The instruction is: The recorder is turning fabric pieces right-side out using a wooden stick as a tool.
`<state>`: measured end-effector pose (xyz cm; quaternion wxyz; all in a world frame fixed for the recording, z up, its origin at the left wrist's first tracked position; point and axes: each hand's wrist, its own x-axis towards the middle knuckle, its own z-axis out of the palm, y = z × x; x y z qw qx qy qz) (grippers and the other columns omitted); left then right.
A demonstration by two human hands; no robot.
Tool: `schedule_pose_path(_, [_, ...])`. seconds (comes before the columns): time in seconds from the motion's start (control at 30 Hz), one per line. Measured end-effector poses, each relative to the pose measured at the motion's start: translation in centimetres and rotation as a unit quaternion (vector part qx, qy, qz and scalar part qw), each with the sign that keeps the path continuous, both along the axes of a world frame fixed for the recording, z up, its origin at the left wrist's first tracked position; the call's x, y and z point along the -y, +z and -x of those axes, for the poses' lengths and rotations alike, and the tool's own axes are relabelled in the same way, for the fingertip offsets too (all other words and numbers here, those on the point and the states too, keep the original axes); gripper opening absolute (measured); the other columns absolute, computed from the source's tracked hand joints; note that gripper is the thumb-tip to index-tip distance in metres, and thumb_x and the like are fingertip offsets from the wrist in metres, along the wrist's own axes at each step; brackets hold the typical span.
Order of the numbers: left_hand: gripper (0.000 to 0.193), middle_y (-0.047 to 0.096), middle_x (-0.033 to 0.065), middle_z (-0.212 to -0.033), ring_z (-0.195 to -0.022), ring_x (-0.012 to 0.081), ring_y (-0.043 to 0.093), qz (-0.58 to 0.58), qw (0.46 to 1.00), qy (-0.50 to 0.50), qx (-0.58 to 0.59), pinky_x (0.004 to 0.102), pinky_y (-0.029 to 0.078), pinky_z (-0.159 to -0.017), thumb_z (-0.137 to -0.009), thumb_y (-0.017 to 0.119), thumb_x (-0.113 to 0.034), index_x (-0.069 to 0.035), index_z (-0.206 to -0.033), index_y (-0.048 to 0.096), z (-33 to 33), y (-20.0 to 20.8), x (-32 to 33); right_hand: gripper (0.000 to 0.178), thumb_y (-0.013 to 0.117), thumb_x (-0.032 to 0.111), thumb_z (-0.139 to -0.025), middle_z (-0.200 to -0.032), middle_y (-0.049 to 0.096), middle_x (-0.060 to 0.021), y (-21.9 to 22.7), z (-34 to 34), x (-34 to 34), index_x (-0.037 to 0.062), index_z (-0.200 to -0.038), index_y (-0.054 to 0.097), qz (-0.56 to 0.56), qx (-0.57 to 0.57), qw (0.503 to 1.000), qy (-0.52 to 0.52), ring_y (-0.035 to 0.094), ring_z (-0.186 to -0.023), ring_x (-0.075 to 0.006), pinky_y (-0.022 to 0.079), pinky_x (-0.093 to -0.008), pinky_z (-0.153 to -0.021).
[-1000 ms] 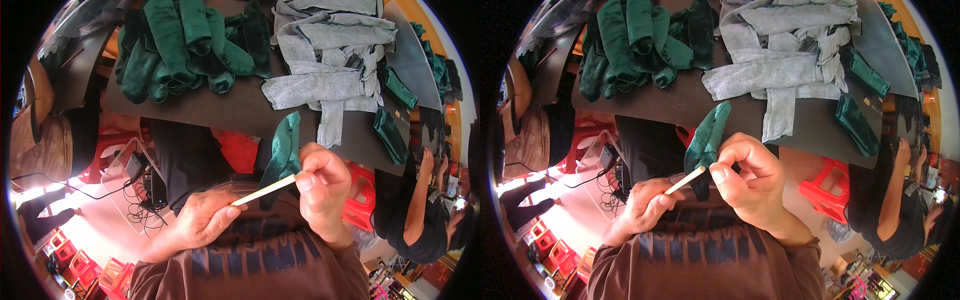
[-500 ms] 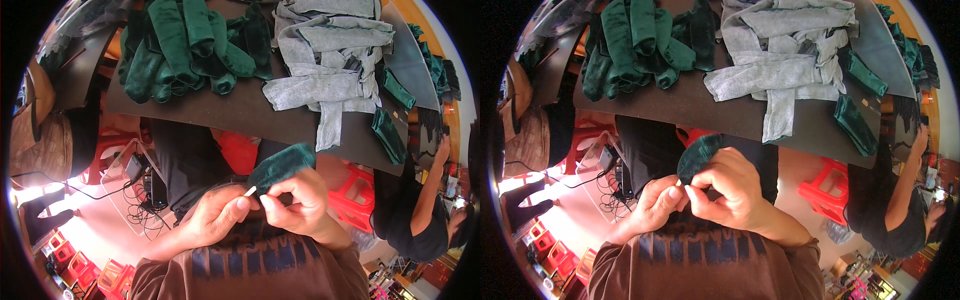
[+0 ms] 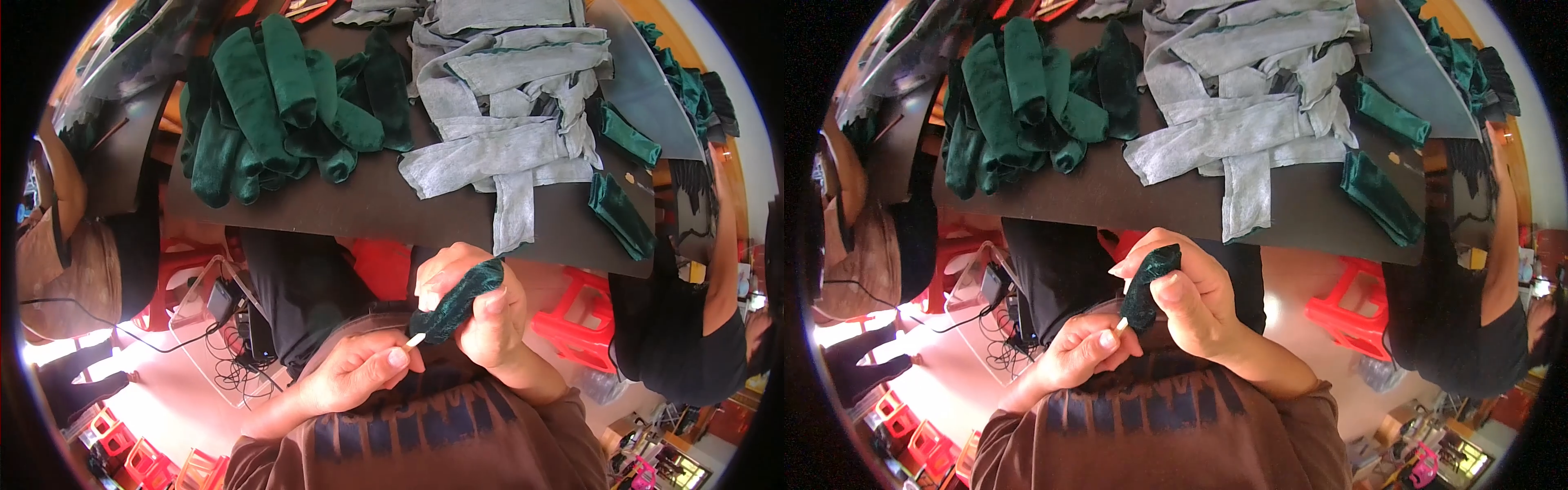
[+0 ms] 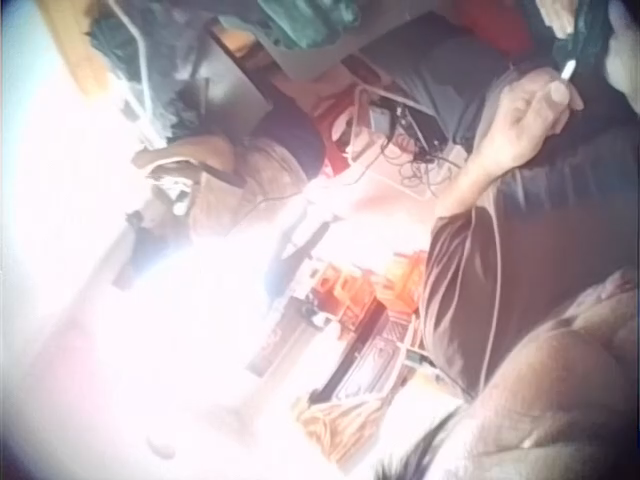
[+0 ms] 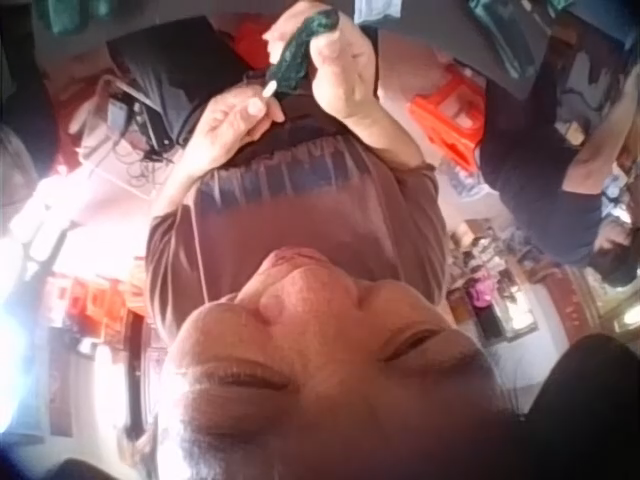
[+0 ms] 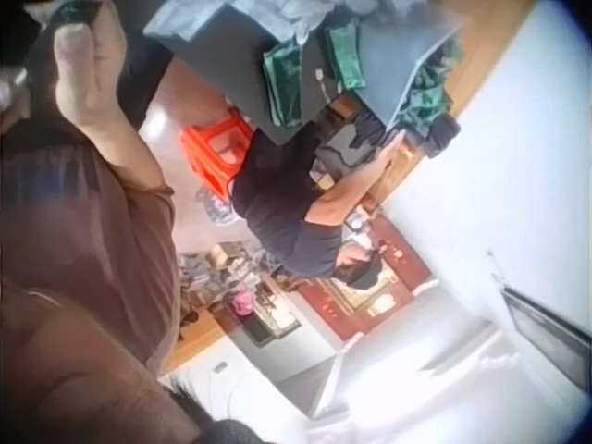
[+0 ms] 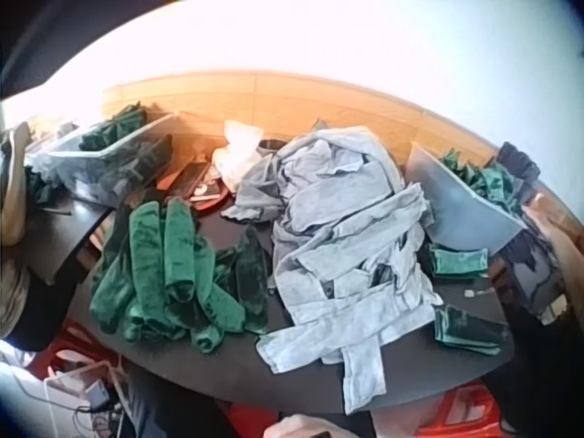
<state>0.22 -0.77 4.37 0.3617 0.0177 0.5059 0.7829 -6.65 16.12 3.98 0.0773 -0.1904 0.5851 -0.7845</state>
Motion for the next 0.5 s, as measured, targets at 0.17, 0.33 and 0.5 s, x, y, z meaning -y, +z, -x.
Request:
schedule_pose_path(0.17, [0.028, 0.048, 0.0003, -0.065, -0.060, 0.0073, 0.044, 0.076, 0.991, 0.065, -0.087, 0.0208, 0.036, -0.055, -0.092, 0.045, -0.024, 0.000, -0.087, 0.057, -0.9, -0.6, 0.0, 0.047, 0.045, 0.042, -0.089, -0.068, 0.048, -0.0089, -0.2, -1.2, 0.6, -0.0032, -0.081, 0.053, 0.020, 0.061, 0.996, -0.066, 0.049, -0.059, -0.0169, 0.040, -0.0279, -0.053])
schedule_pose_path(0.33, [0.024, 0.050, 0.0031, -0.065, -0.064, 0.0136, 0.048, 0.070, 0.987, 0.092, -0.116, 0.0259, 0.039, -0.062, -0.091, 0.044, -0.018, 0.001, -0.086, 0.057, -0.4, -0.3, -0.5, 0.035, 0.052, 0.031, -0.088, -0.073, 0.054, -0.0084, -1.0, -2.1, 0.7, -0.0032, -0.095, 0.050, 0.022, 0.067, 0.997, 0.014, 0.052, -0.063, -0.0147, 0.044, -0.0281, -0.058])
schedule_pose_path(0.5, [0.025, 0.050, 0.0049, -0.071, -0.062, 0.0149, 0.046, 0.027, 0.991, 0.090, -0.098, 0.0268, 0.037, -0.060, -0.091, 0.043, -0.017, 0.002, -0.083, 0.057, -1.1, -1.4, -0.2, 0.021, 0.051, 0.016, -0.088, -0.062, 0.051, -0.0026, -1.1, -2.5, 1.2, 0.0000, -0.076, 0.053, 0.014, 0.014, 0.999, -0.033, 0.046, -0.053, -0.0090, 0.037, -0.0247, -0.047])
